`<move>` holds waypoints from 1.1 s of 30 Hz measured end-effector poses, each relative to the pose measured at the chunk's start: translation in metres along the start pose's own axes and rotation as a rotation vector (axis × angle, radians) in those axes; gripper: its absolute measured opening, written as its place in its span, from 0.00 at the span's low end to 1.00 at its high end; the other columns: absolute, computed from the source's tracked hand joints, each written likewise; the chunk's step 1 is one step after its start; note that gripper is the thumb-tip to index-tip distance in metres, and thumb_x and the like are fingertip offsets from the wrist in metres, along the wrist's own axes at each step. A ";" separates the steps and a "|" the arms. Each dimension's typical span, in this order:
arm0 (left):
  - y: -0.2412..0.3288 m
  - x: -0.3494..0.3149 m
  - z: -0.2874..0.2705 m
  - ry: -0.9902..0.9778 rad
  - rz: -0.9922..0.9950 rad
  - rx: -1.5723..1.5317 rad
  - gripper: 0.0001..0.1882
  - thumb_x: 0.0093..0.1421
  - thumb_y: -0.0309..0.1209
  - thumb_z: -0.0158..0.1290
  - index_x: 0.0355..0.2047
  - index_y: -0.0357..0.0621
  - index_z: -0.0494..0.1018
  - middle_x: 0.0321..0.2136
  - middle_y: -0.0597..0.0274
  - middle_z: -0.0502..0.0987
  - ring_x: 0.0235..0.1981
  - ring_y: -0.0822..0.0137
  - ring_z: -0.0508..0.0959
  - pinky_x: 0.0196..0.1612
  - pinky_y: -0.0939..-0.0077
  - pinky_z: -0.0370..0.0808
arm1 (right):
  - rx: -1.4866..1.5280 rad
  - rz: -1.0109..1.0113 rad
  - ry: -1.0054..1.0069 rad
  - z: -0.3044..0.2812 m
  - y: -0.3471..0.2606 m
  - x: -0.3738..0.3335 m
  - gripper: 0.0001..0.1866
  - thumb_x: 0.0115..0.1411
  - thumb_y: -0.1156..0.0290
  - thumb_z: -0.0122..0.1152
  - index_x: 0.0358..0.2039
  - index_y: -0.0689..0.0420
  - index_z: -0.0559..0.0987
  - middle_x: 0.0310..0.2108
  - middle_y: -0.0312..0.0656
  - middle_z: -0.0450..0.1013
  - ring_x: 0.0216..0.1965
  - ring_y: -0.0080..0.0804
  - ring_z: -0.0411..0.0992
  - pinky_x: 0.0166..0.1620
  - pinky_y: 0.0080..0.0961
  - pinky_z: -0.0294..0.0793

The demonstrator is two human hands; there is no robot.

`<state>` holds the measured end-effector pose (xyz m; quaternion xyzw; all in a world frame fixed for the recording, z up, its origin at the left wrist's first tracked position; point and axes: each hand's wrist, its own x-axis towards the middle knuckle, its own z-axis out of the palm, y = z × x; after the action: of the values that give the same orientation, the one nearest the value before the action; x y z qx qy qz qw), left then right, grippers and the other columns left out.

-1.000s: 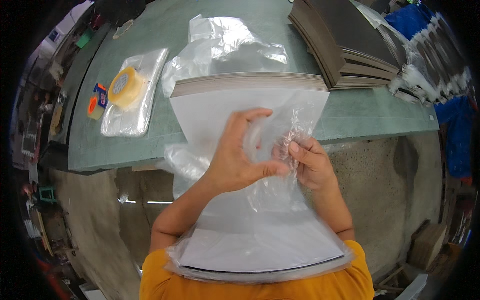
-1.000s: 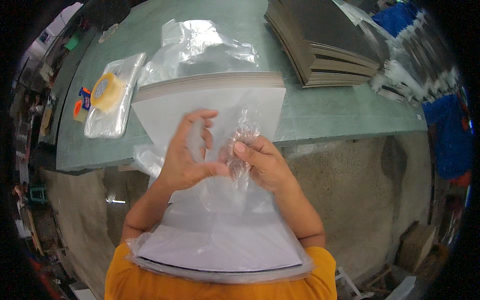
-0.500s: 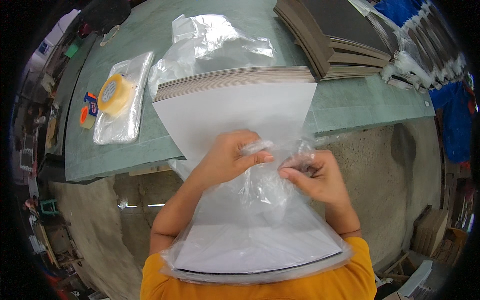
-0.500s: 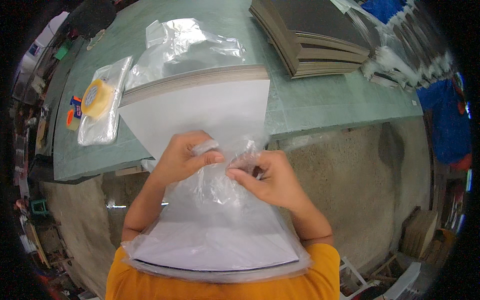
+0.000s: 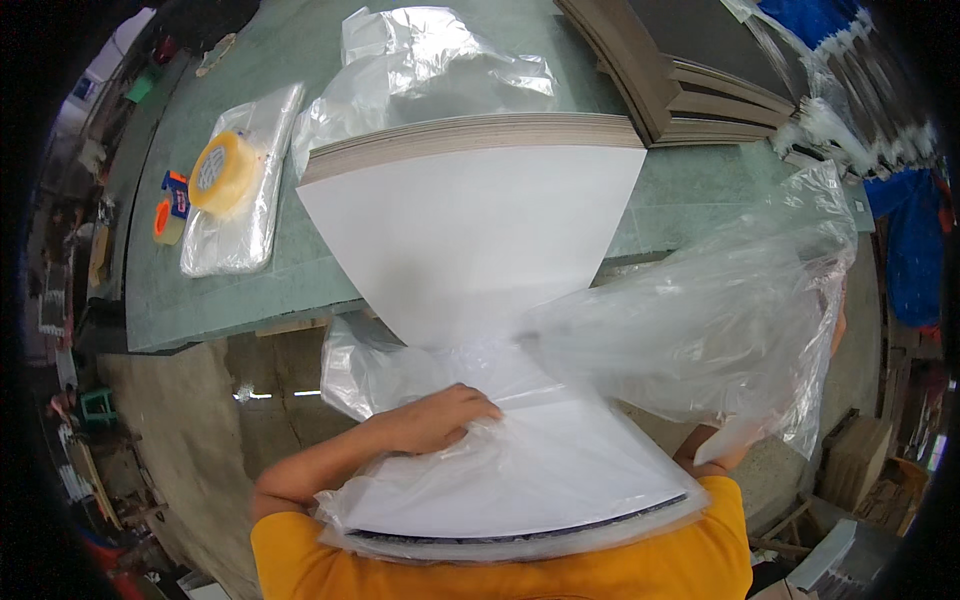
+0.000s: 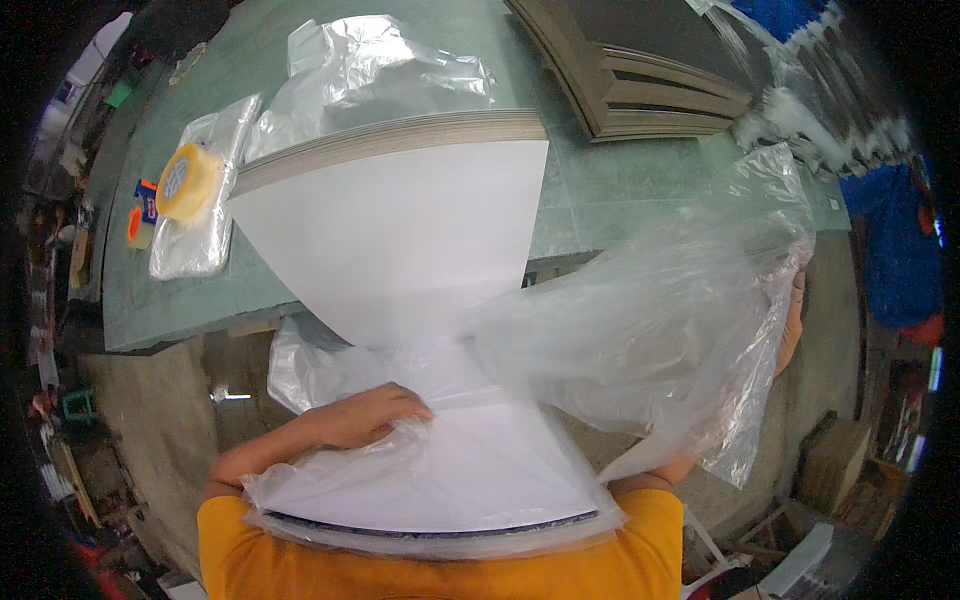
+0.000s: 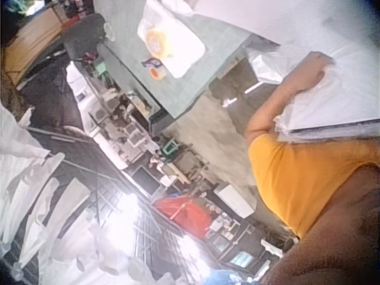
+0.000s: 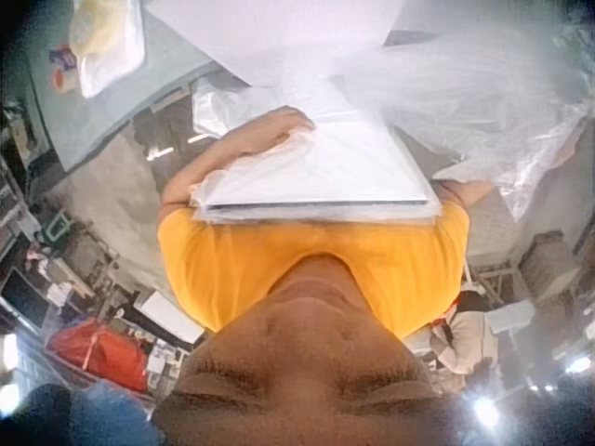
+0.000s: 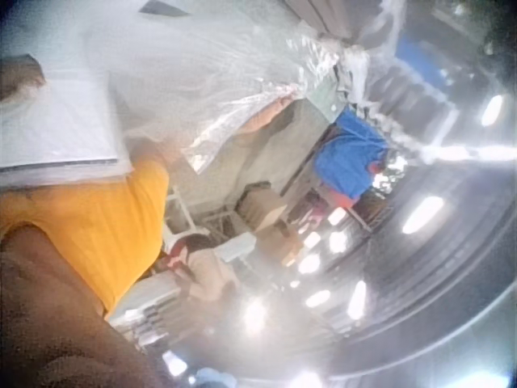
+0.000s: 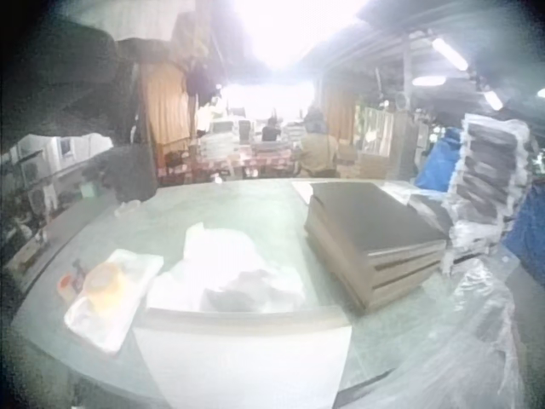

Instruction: The person wraps black rectangular items in plastic film by hand, pulling the film from a roll and smoothing it over the objects at a workstation.

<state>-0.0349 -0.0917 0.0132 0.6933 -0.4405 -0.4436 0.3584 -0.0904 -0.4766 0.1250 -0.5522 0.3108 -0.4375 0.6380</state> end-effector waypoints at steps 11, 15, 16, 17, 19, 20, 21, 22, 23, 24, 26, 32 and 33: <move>0.063 0.122 -0.042 0.269 0.200 -0.324 0.34 0.41 0.36 0.61 0.46 0.38 0.60 0.43 0.54 0.65 0.45 0.61 0.66 0.46 0.70 0.65 | -0.047 -0.075 -0.600 0.110 0.014 -0.097 0.07 0.51 0.75 0.55 0.31 0.63 0.72 0.26 0.37 0.69 0.29 0.19 0.67 0.31 0.16 0.67; 0.060 0.107 -0.058 0.311 0.094 -0.727 0.33 0.38 0.32 0.62 0.45 0.41 0.62 0.41 0.59 0.66 0.41 0.66 0.67 0.41 0.76 0.68 | -0.073 0.224 -1.067 0.126 0.041 -0.103 0.07 0.50 0.75 0.57 0.30 0.63 0.73 0.26 0.36 0.70 0.28 0.18 0.67 0.31 0.15 0.67; 0.056 0.103 -0.065 0.351 0.166 -0.647 0.28 0.40 0.29 0.60 0.44 0.42 0.64 0.39 0.61 0.68 0.37 0.69 0.68 0.37 0.78 0.69 | -0.006 0.202 -1.089 0.130 0.047 -0.105 0.08 0.49 0.75 0.58 0.31 0.63 0.74 0.27 0.37 0.71 0.27 0.19 0.67 0.30 0.15 0.67; 0.054 0.099 -0.073 0.397 0.235 -0.567 0.24 0.43 0.27 0.58 0.42 0.43 0.65 0.36 0.64 0.69 0.34 0.73 0.69 0.33 0.79 0.69 | 0.062 0.180 -1.110 0.134 0.049 -0.106 0.09 0.49 0.75 0.59 0.31 0.63 0.74 0.27 0.37 0.72 0.27 0.19 0.68 0.30 0.16 0.66; 0.060 0.084 -0.076 0.516 0.052 -0.760 0.18 0.45 0.25 0.56 0.39 0.43 0.68 0.32 0.67 0.72 0.30 0.75 0.71 0.31 0.78 0.69 | 0.058 0.104 -0.980 0.133 0.045 -0.107 0.09 0.50 0.72 0.58 0.29 0.63 0.74 0.24 0.35 0.70 0.28 0.19 0.68 0.32 0.14 0.67; 0.057 0.078 -0.080 0.513 0.029 -0.744 0.16 0.46 0.25 0.55 0.38 0.42 0.69 0.30 0.67 0.72 0.29 0.76 0.71 0.30 0.79 0.69 | 0.026 0.003 -0.864 0.131 0.049 -0.108 0.10 0.50 0.70 0.58 0.29 0.63 0.73 0.25 0.36 0.70 0.27 0.19 0.67 0.31 0.15 0.66; 0.053 0.073 -0.083 0.508 0.006 -0.727 0.14 0.47 0.25 0.55 0.36 0.41 0.70 0.28 0.68 0.73 0.28 0.77 0.71 0.29 0.80 0.69 | -0.006 -0.095 -0.744 0.127 0.052 -0.108 0.11 0.50 0.68 0.58 0.30 0.64 0.73 0.25 0.37 0.70 0.26 0.19 0.67 0.30 0.16 0.66; 0.052 0.069 -0.085 0.507 -0.020 -0.714 0.12 0.47 0.25 0.55 0.35 0.41 0.71 0.26 0.68 0.73 0.26 0.78 0.71 0.28 0.81 0.69 | -0.091 -0.152 -0.623 0.119 0.056 -0.106 0.11 0.51 0.67 0.57 0.28 0.63 0.73 0.24 0.36 0.69 0.26 0.19 0.66 0.29 0.16 0.65; 0.053 0.067 -0.084 0.564 0.028 -0.688 0.10 0.48 0.25 0.54 0.33 0.41 0.72 0.25 0.68 0.73 0.26 0.79 0.71 0.27 0.83 0.68 | -0.178 -0.210 -0.495 0.106 0.062 -0.101 0.11 0.52 0.66 0.56 0.27 0.63 0.73 0.23 0.35 0.68 0.25 0.19 0.65 0.28 0.16 0.64; 0.057 0.066 -0.084 0.619 0.079 -0.661 0.09 0.48 0.25 0.54 0.32 0.41 0.73 0.23 0.68 0.73 0.25 0.79 0.71 0.26 0.84 0.68 | -0.218 -0.113 -0.544 0.080 0.074 -0.091 0.14 0.53 0.62 0.54 0.25 0.62 0.73 0.22 0.35 0.68 0.23 0.19 0.64 0.26 0.16 0.63; 0.056 0.064 -0.084 0.687 0.129 -0.639 0.07 0.49 0.25 0.54 0.30 0.40 0.73 0.22 0.68 0.73 0.24 0.80 0.70 0.26 0.85 0.67 | -0.379 0.009 -0.698 0.050 0.075 -0.083 0.20 0.56 0.58 0.46 0.21 0.63 0.73 0.17 0.35 0.67 0.18 0.19 0.63 0.21 0.16 0.61; 0.049 0.071 -0.079 0.505 -0.058 -0.812 0.06 0.50 0.24 0.51 0.30 0.39 0.72 0.25 0.68 0.73 0.27 0.77 0.72 0.31 0.81 0.69 | -0.063 0.619 -1.102 0.019 0.087 -0.094 0.24 0.57 0.54 0.43 0.19 0.63 0.74 0.15 0.37 0.68 0.16 0.19 0.64 0.19 0.15 0.62; 0.048 0.076 -0.073 0.530 -0.056 -0.821 0.06 0.50 0.24 0.50 0.30 0.38 0.72 0.25 0.67 0.73 0.28 0.76 0.72 0.32 0.81 0.69 | -0.074 0.551 -1.092 0.031 0.083 -0.101 0.22 0.56 0.56 0.45 0.19 0.63 0.74 0.16 0.37 0.69 0.17 0.19 0.65 0.19 0.15 0.62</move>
<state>0.0354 -0.1714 0.0591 0.5956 -0.1040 -0.3982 0.6898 -0.0884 -0.3715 0.0416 -0.6179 0.0851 0.1009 0.7751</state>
